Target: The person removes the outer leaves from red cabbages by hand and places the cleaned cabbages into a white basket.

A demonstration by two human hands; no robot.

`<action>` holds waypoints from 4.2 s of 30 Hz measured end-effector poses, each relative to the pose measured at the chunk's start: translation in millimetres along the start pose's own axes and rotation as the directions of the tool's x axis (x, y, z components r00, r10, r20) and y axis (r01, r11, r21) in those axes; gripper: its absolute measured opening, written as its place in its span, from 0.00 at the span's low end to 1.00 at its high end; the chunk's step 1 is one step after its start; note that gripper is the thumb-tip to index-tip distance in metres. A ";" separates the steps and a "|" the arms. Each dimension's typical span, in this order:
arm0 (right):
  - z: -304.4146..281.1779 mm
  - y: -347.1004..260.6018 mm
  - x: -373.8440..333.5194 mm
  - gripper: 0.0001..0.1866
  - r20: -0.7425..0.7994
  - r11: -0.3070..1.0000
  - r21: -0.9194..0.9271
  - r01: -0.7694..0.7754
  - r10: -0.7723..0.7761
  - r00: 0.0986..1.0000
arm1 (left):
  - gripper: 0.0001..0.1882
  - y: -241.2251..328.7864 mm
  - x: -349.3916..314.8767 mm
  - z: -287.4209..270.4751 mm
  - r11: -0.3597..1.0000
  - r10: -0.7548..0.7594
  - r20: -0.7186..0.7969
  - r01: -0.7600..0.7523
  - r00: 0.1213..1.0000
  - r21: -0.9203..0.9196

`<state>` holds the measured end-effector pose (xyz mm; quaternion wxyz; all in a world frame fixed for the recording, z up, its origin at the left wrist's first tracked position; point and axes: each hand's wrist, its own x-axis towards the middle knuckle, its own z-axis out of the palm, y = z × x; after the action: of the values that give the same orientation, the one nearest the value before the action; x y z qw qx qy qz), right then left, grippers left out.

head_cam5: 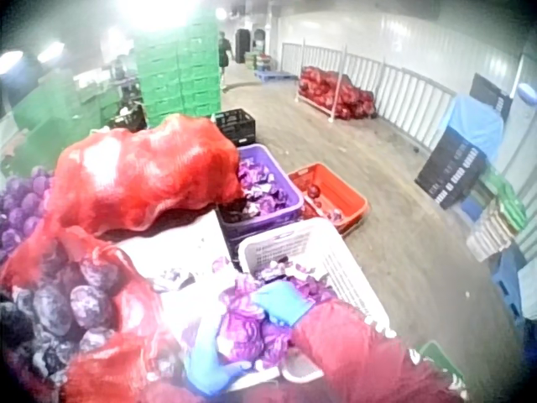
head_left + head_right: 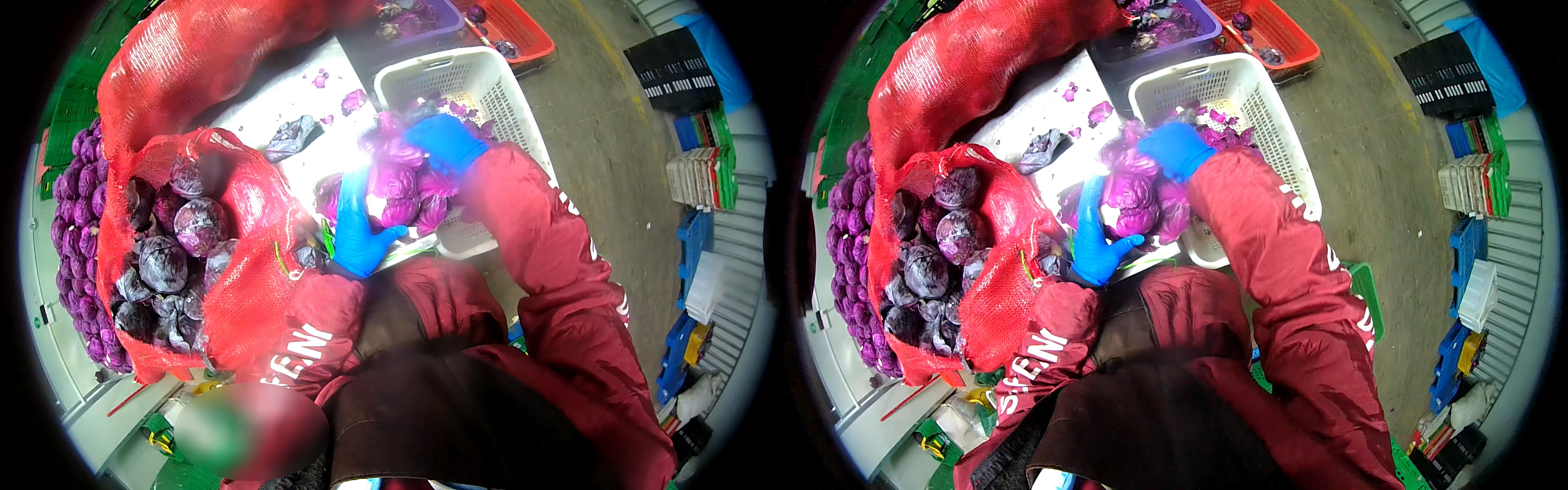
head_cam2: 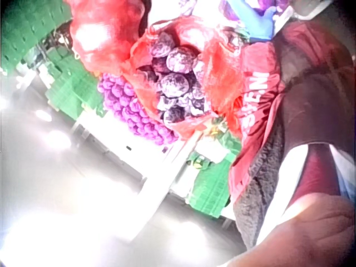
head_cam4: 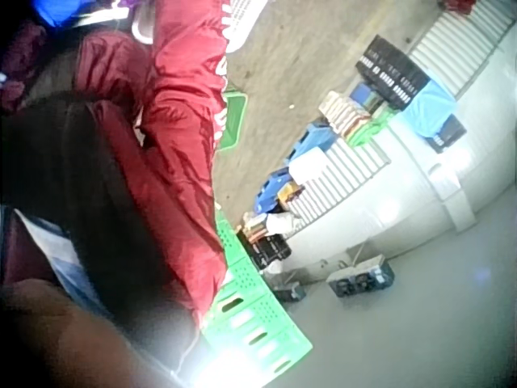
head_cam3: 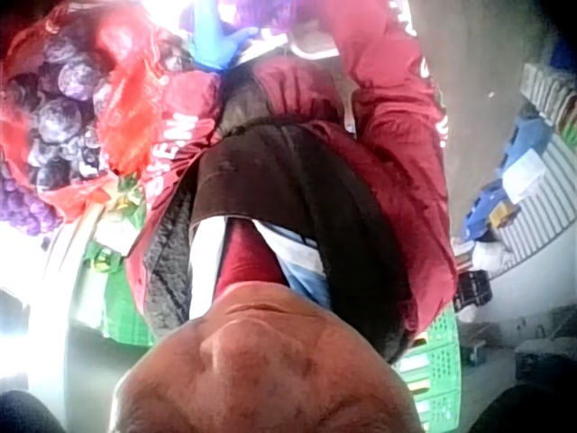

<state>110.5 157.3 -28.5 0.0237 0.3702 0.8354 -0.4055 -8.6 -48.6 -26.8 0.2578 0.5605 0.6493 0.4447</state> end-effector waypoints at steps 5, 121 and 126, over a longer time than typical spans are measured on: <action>19.0 15.1 -27.5 0.34 -0.343 0.967 0.228 0.109 -0.025 0.939 | 0.56 5.2 -11.3 -2.6 1.000 0.005 0.003 -0.005 1.000 -0.027; 165.9 -68.0 56.0 0.14 0.145 0.531 0.812 -0.242 0.218 0.965 | 0.39 -49.3 -175.3 -276.5 0.192 -0.505 -0.614 -0.614 0.607 -0.765; 192.9 -78.3 52.6 0.14 -0.004 0.584 0.786 -0.205 0.336 0.942 | 0.38 -48.2 -212.6 -364.8 -0.146 -0.296 -0.760 -0.814 0.579 -0.563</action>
<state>-27.8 23.7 -123.9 -0.1403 0.4969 0.5115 -0.6869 -285.8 -356.2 68.7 0.1759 0.0977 -0.0148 0.9794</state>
